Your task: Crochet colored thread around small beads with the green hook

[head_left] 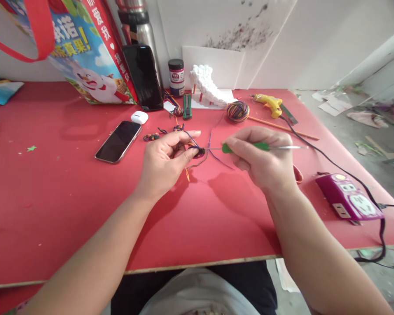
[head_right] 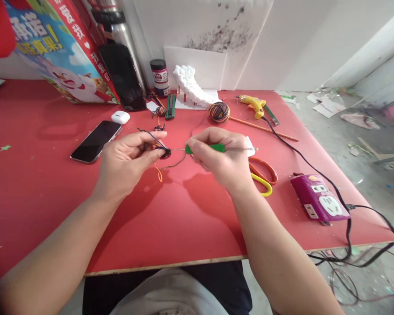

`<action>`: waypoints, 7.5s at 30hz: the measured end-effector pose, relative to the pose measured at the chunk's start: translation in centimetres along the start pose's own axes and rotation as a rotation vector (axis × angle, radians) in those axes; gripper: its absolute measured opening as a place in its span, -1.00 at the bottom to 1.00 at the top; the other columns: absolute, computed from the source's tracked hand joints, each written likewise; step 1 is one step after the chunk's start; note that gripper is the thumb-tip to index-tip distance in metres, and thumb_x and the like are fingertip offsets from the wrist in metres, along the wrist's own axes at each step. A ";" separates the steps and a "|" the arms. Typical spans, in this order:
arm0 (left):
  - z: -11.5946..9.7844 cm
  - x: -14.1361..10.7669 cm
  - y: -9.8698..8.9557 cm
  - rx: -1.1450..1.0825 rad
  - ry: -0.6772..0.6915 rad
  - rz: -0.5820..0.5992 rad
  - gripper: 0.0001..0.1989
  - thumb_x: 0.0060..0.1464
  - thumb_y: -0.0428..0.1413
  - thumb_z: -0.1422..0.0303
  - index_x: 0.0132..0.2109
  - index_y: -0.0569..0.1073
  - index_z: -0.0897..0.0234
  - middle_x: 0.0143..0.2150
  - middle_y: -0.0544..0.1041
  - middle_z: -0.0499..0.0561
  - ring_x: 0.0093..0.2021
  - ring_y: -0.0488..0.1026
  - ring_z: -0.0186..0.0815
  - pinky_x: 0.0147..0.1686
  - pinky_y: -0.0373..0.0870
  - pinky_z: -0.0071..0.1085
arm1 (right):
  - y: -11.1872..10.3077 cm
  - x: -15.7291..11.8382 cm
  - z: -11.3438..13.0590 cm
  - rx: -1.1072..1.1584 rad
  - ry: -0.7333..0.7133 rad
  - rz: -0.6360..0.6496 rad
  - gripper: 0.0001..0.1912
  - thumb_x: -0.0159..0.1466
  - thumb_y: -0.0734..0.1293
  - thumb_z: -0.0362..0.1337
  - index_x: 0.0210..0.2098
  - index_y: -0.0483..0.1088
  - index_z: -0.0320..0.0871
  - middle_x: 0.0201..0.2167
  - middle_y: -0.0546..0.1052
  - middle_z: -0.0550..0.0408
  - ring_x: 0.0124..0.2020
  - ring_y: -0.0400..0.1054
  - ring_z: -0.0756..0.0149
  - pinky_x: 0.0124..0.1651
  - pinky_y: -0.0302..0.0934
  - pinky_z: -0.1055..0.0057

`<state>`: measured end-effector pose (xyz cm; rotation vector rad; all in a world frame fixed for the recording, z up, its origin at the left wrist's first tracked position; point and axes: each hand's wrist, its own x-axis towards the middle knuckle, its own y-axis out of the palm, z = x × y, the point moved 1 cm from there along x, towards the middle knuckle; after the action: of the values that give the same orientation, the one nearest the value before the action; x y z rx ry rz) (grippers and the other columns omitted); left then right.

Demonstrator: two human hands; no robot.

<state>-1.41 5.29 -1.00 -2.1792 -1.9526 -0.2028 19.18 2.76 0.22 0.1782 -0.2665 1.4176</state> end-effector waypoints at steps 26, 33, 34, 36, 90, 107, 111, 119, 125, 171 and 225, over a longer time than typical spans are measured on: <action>-1.5 -0.8 1.0 -0.321 -0.065 -0.188 -0.57 -0.08 0.37 0.53 -0.01 0.75 0.14 -0.38 0.50 -0.14 -0.34 0.43 -0.44 -0.27 0.48 -0.48 | 3.3 -3.2 -0.4 -0.693 -0.953 -0.001 -0.77 0.46 0.37 -0.50 0.08 0.44 -0.21 -0.34 0.64 0.01 -0.40 0.51 0.27 -0.36 0.40 0.37; -1.3 -1.0 0.7 -0.157 -0.018 -0.151 -0.52 -0.01 0.34 0.53 0.08 0.74 0.12 -0.36 0.48 -0.12 -0.40 0.33 -0.44 -0.39 0.39 -0.49 | 3.1 -3.0 -0.3 -0.581 -0.853 -0.002 -0.82 0.44 0.38 -0.49 -0.03 0.51 -0.14 -0.36 0.66 0.06 -0.42 0.53 0.30 -0.35 0.39 0.39; -1.3 -1.0 0.7 -0.134 -0.010 -0.138 -0.51 0.00 0.33 0.53 0.09 0.74 0.11 -0.36 0.48 -0.12 -0.42 0.31 -0.44 -0.40 0.39 -0.48 | 3.0 -3.0 -0.2 -0.575 -0.833 -0.001 -0.83 0.44 0.38 -0.48 -0.05 0.53 -0.13 -0.37 0.65 0.07 -0.43 0.53 0.30 -0.36 0.39 0.39; -1.3 -1.0 0.7 -0.104 -0.003 -0.119 -0.51 0.02 0.32 0.52 0.11 0.73 0.11 -0.36 0.49 -0.11 -0.42 0.30 -0.44 -0.40 0.39 -0.48 | 2.9 -3.0 0.0 -0.558 -0.793 0.002 -0.85 0.43 0.38 -0.47 -0.10 0.55 -0.11 -0.39 0.65 0.09 -0.44 0.53 0.31 -0.35 0.40 0.40; -0.5 -0.7 0.3 -0.007 -0.030 -0.099 -0.47 0.02 0.31 0.52 0.16 0.72 0.13 -0.32 0.56 -0.09 -0.33 0.41 -0.38 -0.29 0.39 -0.42 | 1.9 -2.5 1.1 -0.456 -0.584 0.037 -0.81 0.40 0.38 -0.42 -0.35 0.51 -0.10 -0.55 0.54 0.16 -0.57 0.34 0.40 -0.46 0.29 0.42; -0.7 -0.4 0.2 -0.017 -0.033 -0.086 -0.53 0.01 0.30 0.54 0.07 0.75 0.10 -0.31 0.56 -0.08 -0.29 0.46 -0.34 -0.24 0.46 -0.38 | 1.6 -2.2 0.6 -0.234 -0.329 0.005 -0.83 0.34 0.44 -0.34 -0.41 0.54 -0.11 -0.60 0.51 0.19 -0.61 0.29 0.40 -0.55 0.21 0.42; -0.8 -0.1 0.0 -0.184 -0.097 0.005 -0.58 -0.04 0.40 0.49 0.02 0.76 0.14 -0.32 0.55 -0.08 -0.28 0.50 -0.33 -0.21 0.51 -0.37 | 1.4 -1.6 0.1 0.084 -0.028 0.022 -0.83 0.32 0.49 -0.26 -0.41 0.56 -0.13 -0.63 0.47 0.19 -0.67 0.20 0.46 -0.64 0.06 0.46; -0.5 -0.2 0.6 -0.530 -0.278 0.117 -0.57 -0.18 0.52 0.48 -0.07 0.77 0.14 -0.32 0.58 -0.09 -0.33 0.48 -0.40 -0.22 0.47 -0.42 | 2.5 -1.3 0.3 0.433 0.139 0.126 -0.78 0.23 0.60 -0.16 -0.42 0.59 -0.13 -0.64 0.48 0.21 -0.70 0.14 0.52 -0.67 0.02 0.50; -0.7 -0.8 1.1 -0.597 -0.291 0.104 -0.60 -0.16 0.53 0.46 -0.09 0.79 0.14 -0.35 0.56 -0.08 -0.30 0.45 -0.40 -0.23 0.44 -0.45 | 2.9 -1.5 -0.2 0.501 0.122 0.093 -0.78 0.23 0.63 -0.13 -0.38 0.63 -0.10 -0.62 0.51 0.21 -0.69 0.19 0.52 -0.64 0.07 0.50; -0.9 -0.2 0.5 -0.471 -0.227 -0.091 -0.61 -0.16 0.50 0.44 -0.09 0.77 0.16 -0.33 0.56 -0.06 -0.38 0.40 -0.44 -0.43 0.23 -0.49 | 3.7 -1.8 -1.8 0.459 0.040 0.117 -0.83 0.40 0.54 -0.15 -0.10 0.71 -0.11 -0.45 0.58 0.18 -0.52 0.39 0.46 -0.39 0.34 0.41; -1.7 -0.8 0.7 -0.541 -0.283 -0.014 -0.61 -0.03 0.52 0.38 0.00 0.75 0.15 -0.34 0.57 -0.07 -0.37 0.47 -0.42 -0.48 0.21 -0.50 | 3.4 -2.2 -1.0 0.342 -0.105 0.087 -0.83 0.51 0.43 -0.20 -0.08 0.69 -0.08 -0.42 0.57 0.16 -0.51 0.42 0.44 -0.39 0.37 0.40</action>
<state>-0.71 4.05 0.44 -2.6479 -2.2716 -0.5011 15.56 1.46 -1.51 0.5279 -0.1173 1.5361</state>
